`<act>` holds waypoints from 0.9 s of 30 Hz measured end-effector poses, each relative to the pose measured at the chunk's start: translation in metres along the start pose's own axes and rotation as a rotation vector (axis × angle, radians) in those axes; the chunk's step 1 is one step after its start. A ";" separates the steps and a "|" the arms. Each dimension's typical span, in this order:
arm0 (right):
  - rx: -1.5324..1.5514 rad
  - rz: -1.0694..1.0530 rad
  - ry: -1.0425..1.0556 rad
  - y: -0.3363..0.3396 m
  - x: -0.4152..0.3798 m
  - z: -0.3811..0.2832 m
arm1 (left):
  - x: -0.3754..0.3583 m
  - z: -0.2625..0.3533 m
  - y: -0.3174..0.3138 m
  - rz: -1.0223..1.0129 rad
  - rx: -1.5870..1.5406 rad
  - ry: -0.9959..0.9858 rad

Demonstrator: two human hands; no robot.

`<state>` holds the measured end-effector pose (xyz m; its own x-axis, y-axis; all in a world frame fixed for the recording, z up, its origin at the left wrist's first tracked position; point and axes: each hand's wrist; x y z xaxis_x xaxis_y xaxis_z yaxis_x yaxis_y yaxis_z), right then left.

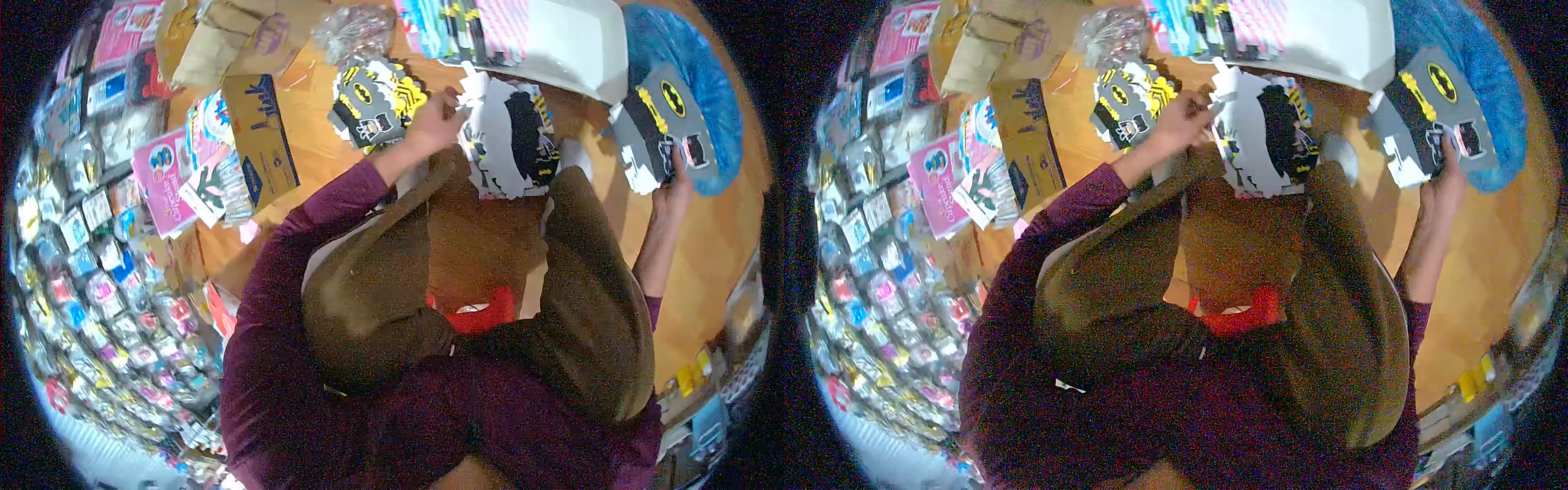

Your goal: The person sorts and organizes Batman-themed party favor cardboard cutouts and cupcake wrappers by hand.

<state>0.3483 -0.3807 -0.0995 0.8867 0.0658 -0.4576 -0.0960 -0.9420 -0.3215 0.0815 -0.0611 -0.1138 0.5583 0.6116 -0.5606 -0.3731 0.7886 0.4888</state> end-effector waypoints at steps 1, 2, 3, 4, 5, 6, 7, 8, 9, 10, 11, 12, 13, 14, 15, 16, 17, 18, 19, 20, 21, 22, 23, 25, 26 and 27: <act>-0.028 0.029 0.007 -0.002 -0.003 0.000 | 0.006 -0.008 0.018 0.133 0.015 -0.326; -0.056 0.060 0.016 -0.006 -0.005 0.002 | 0.011 -0.018 0.037 0.246 0.064 -0.331; -0.059 0.047 0.017 -0.010 -0.006 0.003 | 0.011 -0.023 0.059 0.358 0.113 -0.335; -0.080 0.042 0.010 -0.013 -0.007 0.004 | 0.019 -0.042 0.080 0.450 0.218 -0.374; -0.102 0.040 0.005 -0.017 -0.008 0.004 | 0.029 -0.064 0.098 0.538 0.322 -0.412; -0.138 0.066 0.012 -0.024 -0.012 0.003 | 0.034 -0.078 0.115 0.545 0.311 -0.409; -0.150 0.057 0.016 -0.029 -0.013 0.002 | 0.036 -0.091 0.130 0.475 0.404 -0.344; -0.183 0.031 0.029 -0.034 -0.014 0.003 | 0.037 -0.105 0.137 0.402 0.494 -0.276; -0.213 0.006 0.045 -0.039 -0.016 0.004 | 0.037 -0.112 0.137 0.407 0.481 -0.271; -0.219 -0.040 0.112 -0.046 -0.020 0.005 | 0.040 -0.117 0.138 0.376 0.525 -0.331; -0.225 -0.047 0.125 -0.051 -0.023 0.006 | 0.045 -0.120 0.137 0.348 0.568 -0.395; -0.247 -0.045 0.096 -0.056 -0.027 0.006 | 0.046 -0.119 0.132 0.376 0.603 -0.374; -0.270 -0.041 0.066 -0.061 -0.032 0.005 | 0.044 -0.117 0.129 0.382 0.589 -0.378; -0.298 -0.062 0.112 -0.069 -0.038 0.005 | 0.044 -0.115 0.128 0.375 0.644 -0.289; -0.298 -0.061 0.109 -0.072 -0.040 0.006 | 0.042 -0.110 0.129 0.370 0.698 -0.200; -0.308 -0.076 0.107 -0.073 -0.039 0.007 | 0.035 -0.102 0.130 0.385 0.701 -0.158; -0.319 -0.089 0.099 -0.077 -0.038 0.010 | 0.033 -0.103 0.132 0.392 0.694 -0.152; -0.324 -0.085 0.087 -0.081 -0.041 0.011 | 0.030 -0.104 0.135 0.433 0.706 -0.094; -0.322 -0.088 0.088 -0.083 -0.042 0.012 | 0.029 -0.105 0.138 0.470 0.720 -0.036; -0.311 -0.080 0.057 -0.084 -0.044 0.012 | 0.029 -0.116 0.141 0.549 0.685 -0.159; -0.299 -0.071 0.029 -0.084 -0.045 0.011 | 0.026 -0.119 0.150 0.551 0.684 -0.167; -0.291 -0.065 0.053 -0.084 -0.045 0.012 | 0.020 -0.120 0.157 0.489 0.535 -0.243; -0.300 -0.039 0.092 -0.084 -0.045 0.012 | 0.017 -0.119 0.163 0.427 0.383 -0.322; -0.321 -0.049 0.082 -0.093 -0.053 0.006 | 0.013 -0.116 0.176 0.349 -0.020 -0.315; -0.304 -0.066 0.089 -0.095 -0.052 0.006 | -0.007 -0.081 0.178 0.345 -0.232 -0.346; -0.333 -0.109 0.068 -0.097 -0.053 0.004 | -0.012 -0.065 0.180 0.297 -0.519 -0.280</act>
<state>0.3087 -0.2912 -0.0472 0.9130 0.1601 -0.3753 0.1435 -0.9870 -0.0721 -0.0410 0.0778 -0.0624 0.5220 0.8235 -0.2223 -0.8107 0.5600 0.1708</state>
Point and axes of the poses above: each hand's wrist, its own x-axis towards the middle knuckle, its own y-axis out of the back of the hand, z = x × y, and after that the axes turned 6 degrees about z, right-handed
